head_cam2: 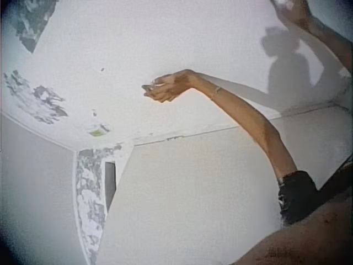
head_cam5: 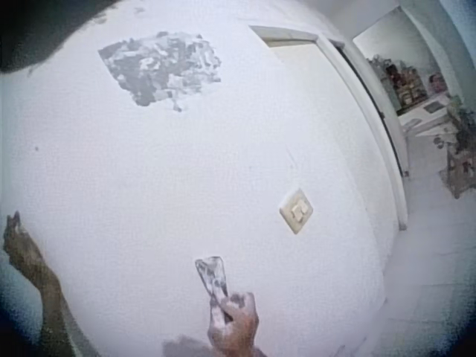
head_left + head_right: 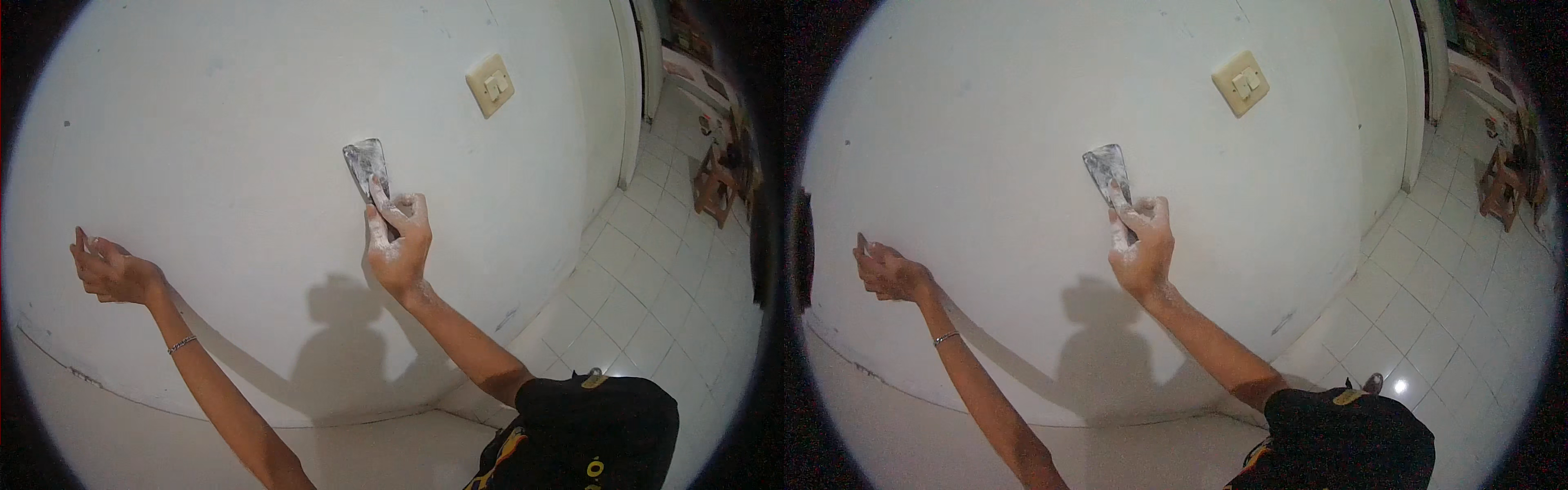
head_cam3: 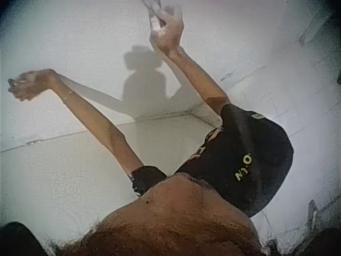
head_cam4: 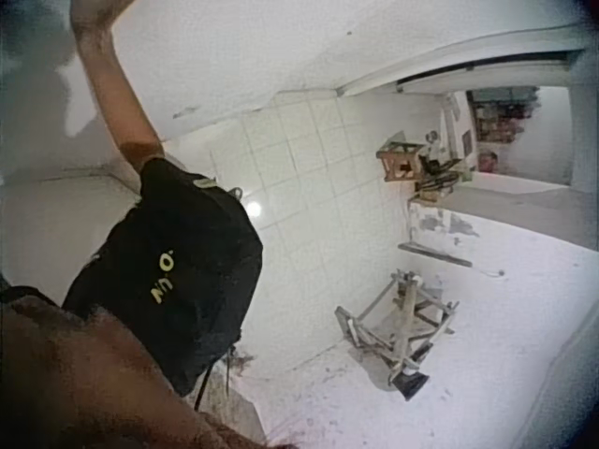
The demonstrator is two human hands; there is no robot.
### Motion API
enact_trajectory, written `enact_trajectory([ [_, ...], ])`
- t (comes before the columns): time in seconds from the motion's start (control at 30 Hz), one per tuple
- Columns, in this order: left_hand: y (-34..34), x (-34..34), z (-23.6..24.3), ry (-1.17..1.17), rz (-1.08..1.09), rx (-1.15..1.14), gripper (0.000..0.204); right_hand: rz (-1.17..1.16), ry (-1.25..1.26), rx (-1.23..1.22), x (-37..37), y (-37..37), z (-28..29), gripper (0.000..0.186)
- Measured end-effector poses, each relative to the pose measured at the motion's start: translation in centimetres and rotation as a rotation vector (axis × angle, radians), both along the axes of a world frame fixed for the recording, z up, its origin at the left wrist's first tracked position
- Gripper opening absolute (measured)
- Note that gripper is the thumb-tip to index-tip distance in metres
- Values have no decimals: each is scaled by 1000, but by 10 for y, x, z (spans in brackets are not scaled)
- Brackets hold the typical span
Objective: Using a putty knife to apply compound to a hole in the wall.
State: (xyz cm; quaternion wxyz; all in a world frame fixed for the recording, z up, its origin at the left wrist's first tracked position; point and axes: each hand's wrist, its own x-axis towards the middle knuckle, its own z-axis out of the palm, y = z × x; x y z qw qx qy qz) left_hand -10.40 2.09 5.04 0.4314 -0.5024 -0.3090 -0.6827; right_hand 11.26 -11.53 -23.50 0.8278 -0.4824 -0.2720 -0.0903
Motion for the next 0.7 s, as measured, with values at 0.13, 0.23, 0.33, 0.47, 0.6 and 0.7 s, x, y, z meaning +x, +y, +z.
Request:
enact_trajectory([
  [0.13, -5, 3, -1, -28, 5, -35, 49, 40, 57, -145, -1, 0, 10, 43],
  [0.23, -6, 5, -2, 14, 5, -17, 50, -29, 37, 4, 0, 0, 15, 40],
  [0.33, -7, 6, -1, -11, 8, -21, 50, -86, 0, 68, 2, -1, 18, 40],
  [0.47, -7, 6, -2, -8, -7, -2, 50, 17, 13, -35, 4, 2, 18, 49],
  [0.6, -8, 5, -2, 33, 2, -9, 50, -23, 25, 18, 6, 5, 17, 41],
  [0.7, -6, 3, -1, 14, 4, -30, 51, -6, 19, -88, 9, 4, 22, 41],
])
